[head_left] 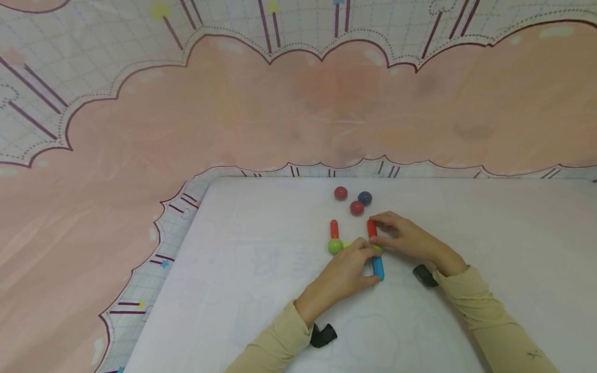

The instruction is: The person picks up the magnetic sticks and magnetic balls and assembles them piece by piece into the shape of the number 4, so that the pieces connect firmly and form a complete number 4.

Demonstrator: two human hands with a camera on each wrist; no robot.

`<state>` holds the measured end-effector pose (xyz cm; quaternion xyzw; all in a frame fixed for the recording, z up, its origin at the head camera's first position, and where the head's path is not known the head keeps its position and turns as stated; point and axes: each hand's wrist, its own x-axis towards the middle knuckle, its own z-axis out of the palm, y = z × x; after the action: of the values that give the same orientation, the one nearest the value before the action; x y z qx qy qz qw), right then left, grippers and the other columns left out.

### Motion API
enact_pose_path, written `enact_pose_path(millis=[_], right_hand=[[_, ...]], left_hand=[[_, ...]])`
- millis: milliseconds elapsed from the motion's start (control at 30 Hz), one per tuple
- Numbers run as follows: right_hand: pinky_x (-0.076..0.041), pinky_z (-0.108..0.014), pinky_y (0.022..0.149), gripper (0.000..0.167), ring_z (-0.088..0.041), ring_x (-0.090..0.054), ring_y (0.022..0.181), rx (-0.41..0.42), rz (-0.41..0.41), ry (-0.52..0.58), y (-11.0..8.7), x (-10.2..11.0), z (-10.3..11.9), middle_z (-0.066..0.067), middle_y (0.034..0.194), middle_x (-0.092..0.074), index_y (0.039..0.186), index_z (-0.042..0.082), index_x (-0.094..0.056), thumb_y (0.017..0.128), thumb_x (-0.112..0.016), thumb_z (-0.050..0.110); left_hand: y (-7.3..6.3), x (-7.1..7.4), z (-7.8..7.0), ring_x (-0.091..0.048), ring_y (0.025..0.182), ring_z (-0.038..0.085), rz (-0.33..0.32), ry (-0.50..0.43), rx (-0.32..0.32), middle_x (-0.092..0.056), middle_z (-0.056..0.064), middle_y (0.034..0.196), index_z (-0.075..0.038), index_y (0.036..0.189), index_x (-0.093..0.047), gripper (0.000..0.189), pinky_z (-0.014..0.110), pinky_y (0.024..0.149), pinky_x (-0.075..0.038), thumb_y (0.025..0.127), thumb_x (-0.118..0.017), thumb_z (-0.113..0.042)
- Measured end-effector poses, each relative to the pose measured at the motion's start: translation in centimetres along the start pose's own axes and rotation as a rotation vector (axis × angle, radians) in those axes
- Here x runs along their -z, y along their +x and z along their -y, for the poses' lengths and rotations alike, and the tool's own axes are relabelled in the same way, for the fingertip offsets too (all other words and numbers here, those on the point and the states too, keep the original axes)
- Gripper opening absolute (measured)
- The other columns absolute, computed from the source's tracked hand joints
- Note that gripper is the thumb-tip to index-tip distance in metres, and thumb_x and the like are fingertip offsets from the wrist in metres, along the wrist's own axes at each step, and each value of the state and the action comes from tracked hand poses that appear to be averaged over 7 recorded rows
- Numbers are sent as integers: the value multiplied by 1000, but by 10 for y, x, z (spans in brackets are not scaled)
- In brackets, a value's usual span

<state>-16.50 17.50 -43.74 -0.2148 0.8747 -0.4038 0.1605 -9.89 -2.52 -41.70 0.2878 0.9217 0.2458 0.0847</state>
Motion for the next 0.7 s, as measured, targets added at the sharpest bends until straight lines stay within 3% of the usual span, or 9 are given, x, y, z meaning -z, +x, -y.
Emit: enact_pose_path(millis=[700], right_hand=[[-40,-55,108,64,-39,-50,129,-9,-11,-14,1,-2,-1,-18,141,-51,142,3,-50,91,-72,35]], left_hand=[[-4,2,2,-59,99,8,6,-32,11,-61,1,116,-12,126,-68,45,11,88,-48,86,-79,-28]])
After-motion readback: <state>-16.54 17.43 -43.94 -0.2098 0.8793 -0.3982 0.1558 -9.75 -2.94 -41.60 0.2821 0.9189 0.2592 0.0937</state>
